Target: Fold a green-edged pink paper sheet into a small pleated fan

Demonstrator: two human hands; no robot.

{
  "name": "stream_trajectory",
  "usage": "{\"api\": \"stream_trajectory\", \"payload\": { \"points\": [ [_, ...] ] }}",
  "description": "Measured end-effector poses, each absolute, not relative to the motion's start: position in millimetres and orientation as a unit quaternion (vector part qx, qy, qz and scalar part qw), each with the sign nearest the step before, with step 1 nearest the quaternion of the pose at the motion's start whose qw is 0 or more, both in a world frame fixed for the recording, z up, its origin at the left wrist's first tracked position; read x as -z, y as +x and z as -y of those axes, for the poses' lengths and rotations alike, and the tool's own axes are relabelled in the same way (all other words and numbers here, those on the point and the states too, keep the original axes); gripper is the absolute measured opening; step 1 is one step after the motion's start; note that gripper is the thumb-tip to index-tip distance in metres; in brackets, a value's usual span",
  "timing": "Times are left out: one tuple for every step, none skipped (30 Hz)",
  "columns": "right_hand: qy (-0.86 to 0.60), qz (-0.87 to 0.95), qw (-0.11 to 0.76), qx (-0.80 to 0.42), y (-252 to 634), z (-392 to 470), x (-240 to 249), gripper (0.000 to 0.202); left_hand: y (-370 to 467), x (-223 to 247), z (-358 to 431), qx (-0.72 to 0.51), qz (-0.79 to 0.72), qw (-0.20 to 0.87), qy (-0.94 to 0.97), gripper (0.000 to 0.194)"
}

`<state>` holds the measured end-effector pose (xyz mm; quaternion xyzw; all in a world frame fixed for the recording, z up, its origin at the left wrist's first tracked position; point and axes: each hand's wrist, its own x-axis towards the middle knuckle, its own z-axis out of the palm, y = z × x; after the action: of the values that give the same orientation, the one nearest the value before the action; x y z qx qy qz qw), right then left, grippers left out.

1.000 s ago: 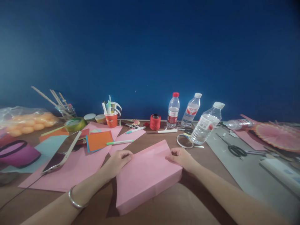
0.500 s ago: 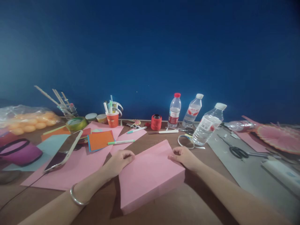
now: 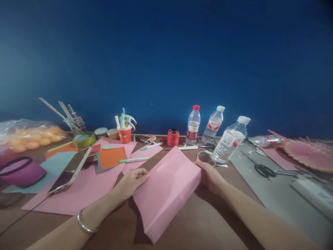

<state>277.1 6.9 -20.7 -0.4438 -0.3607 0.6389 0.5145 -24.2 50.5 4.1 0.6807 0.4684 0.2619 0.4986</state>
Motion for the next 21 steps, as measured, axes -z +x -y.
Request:
{"api": "stream_trajectory", "payload": {
  "points": [
    [-0.42,0.341,0.526,-0.657,277.5,-7.5,21.1,0.037,-24.4,-2.3,-51.2,-0.275,-0.473,0.499,0.672,0.025],
    [-0.398,0.324,0.533,-0.673,277.0,-7.5,21.1,0.039,-24.5,-0.9,-51.6,-0.286,-0.477,0.501,0.663,0.025],
    [-0.379,0.313,0.537,-0.686,275.5,-6.7,20.7,0.04,-24.2,0.2,-51.3,-0.296,-0.479,0.505,0.654,0.025],
    [-0.367,0.311,0.537,-0.693,272.8,-5.1,20.0,0.04,-23.4,0.8,-50.0,-0.303,-0.478,0.512,0.646,0.026],
    [-0.361,0.319,0.535,-0.695,268.8,-2.6,19.2,0.038,-22.1,0.9,-47.8,-0.309,-0.476,0.52,0.638,0.026],
    [-0.353,0.328,0.53,-0.697,263.9,0.6,18.4,0.036,-20.1,0.4,-44.4,-0.314,-0.471,0.529,0.632,0.026],
    [-0.347,0.341,0.524,-0.699,258.4,4.2,17.8,0.034,-17.5,-0.4,-40.1,-0.316,-0.464,0.539,0.627,0.027],
    [-0.344,0.355,0.514,-0.701,252.6,8.0,17.6,0.032,-14.5,-1.7,-35.0,-0.317,-0.453,0.556,0.621,0.027],
    [-0.344,0.373,0.506,-0.698,247.1,11.6,17.9,0.032,-11.2,-3.1,-29.5,-0.316,-0.437,0.577,0.613,0.027],
    [-0.349,0.384,0.5,-0.694,242.3,14.8,18.7,0.031,-8.0,-4.5,-24.0,-0.314,-0.416,0.607,0.6,0.029],
    [-0.359,0.392,0.496,-0.687,238.3,17.4,19.9,0.03,-5.2,-5.8,-18.9,-0.314,-0.39,0.643,0.58,0.035],
    [-0.372,0.398,0.494,-0.678,235.4,19.4,21.4,0.03,-3.0,-7.0,-14.6,-0.316,-0.368,0.672,0.559,0.042],
    [-0.385,0.402,0.493,-0.668,233.5,20.7,22.9,0.03,-1.4,-7.8,-11.5,-0.319,-0.351,0.696,0.538,0.05],
    [-0.398,0.406,0.494,-0.658,232.5,21.4,24.4,0.03,-0.7,-8.2,-9.6,-0.325,-0.343,0.713,0.519,0.055],
    [-0.408,0.411,0.495,-0.647,232.1,21.6,25.6,0.03,-0.8,-8.2,-9.0,-0.333,-0.344,0.719,0.504,0.056],
    [-0.414,0.414,0.497,-0.64,232.1,21.6,26.3,0.03,-1.5,-7.8,-9.7,-0.341,-0.351,0.721,0.491,0.054],
    [-0.417,0.416,0.499,-0.636,232.4,21.5,26.7,0.031,-2.7,-7.0,-11.3,-0.349,-0.359,0.72,0.481,0.05],
    [-0.42,0.415,0.5,-0.633,232.7,21.3,26.5,0.032,-4.2,-5.8,-13.6,-0.355,-0.367,0.718,0.473,0.046],
    [-0.422,0.413,0.5,-0.633,233.0,21.1,26.0,0.033,-5.7,-4.3,-16.4,-0.361,-0.374,0.714,0.469,0.042],
    [-0.424,0.411,0.5,-0.634,233.3,20.9,25.2,0.034,-7.2,-2.7,-19.1,-0.367,-0.379,0.71,0.467,0.04],
    [-0.424,0.408,0.502,-0.634,233.6,20.7,24.1,0.034,-8.4,-1.1,-21.6,-0.37,-0.38,0.708,0.467,0.039]
  ]
}}
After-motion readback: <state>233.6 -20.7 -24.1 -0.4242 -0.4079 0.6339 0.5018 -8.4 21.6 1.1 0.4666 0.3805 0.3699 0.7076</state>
